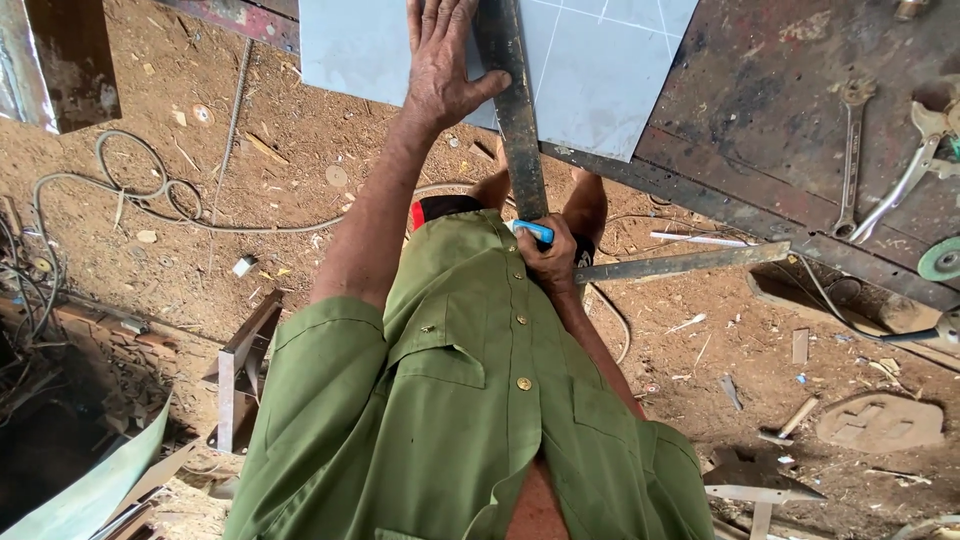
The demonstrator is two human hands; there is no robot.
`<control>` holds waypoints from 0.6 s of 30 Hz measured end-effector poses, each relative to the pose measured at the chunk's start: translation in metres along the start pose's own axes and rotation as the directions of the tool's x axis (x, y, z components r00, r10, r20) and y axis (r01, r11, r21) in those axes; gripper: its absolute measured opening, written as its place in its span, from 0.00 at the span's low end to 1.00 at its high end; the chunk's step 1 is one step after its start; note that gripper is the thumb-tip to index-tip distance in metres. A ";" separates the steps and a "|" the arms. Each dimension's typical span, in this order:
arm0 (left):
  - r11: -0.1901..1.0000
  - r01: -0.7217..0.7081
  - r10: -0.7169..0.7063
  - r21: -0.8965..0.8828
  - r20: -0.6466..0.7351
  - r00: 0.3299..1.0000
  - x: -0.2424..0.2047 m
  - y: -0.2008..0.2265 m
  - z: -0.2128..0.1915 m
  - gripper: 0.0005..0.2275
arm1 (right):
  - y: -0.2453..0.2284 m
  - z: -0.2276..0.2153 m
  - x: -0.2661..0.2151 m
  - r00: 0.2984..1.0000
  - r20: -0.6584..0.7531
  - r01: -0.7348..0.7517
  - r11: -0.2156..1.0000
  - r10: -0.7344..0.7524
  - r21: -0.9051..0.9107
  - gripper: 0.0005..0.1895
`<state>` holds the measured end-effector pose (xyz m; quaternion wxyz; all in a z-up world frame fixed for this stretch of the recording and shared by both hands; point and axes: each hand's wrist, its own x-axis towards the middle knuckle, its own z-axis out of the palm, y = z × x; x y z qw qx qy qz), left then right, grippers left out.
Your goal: The person measures and marks a metal sheet with a tape measure, ruler, and blue marker. They draw straight lines and a grid pattern on the sheet to prepare it for cutting or fabrication.
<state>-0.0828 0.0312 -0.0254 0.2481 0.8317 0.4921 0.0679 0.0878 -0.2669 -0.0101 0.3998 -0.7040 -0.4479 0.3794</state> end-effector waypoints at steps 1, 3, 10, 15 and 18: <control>1.000 -0.005 0.005 0.010 0.001 1.000 0.001 -0.004 0.004 0.47 | 0.000 0.000 0.001 1.000 0.013 -0.023 1.000 0.023 0.004 0.10; 1.000 -0.001 0.001 0.025 -0.021 1.000 -0.002 -0.003 0.008 0.48 | 0.002 0.001 0.002 1.000 0.005 0.013 1.000 -0.013 0.019 0.10; 0.997 0.083 -0.083 0.010 0.077 0.994 0.003 0.023 -0.019 0.51 | 0.005 0.003 0.002 1.000 0.010 0.016 1.000 -0.017 0.024 0.10; 0.995 0.089 -0.093 0.038 0.112 0.989 0.005 0.027 -0.020 0.52 | 0.019 0.012 -0.005 0.999 -0.026 0.031 0.999 -0.031 -0.009 0.10; 0.994 0.092 -0.099 0.060 0.119 0.988 0.007 0.032 -0.024 0.52 | 0.011 0.012 -0.005 0.999 -0.009 -0.043 0.999 0.043 0.032 0.10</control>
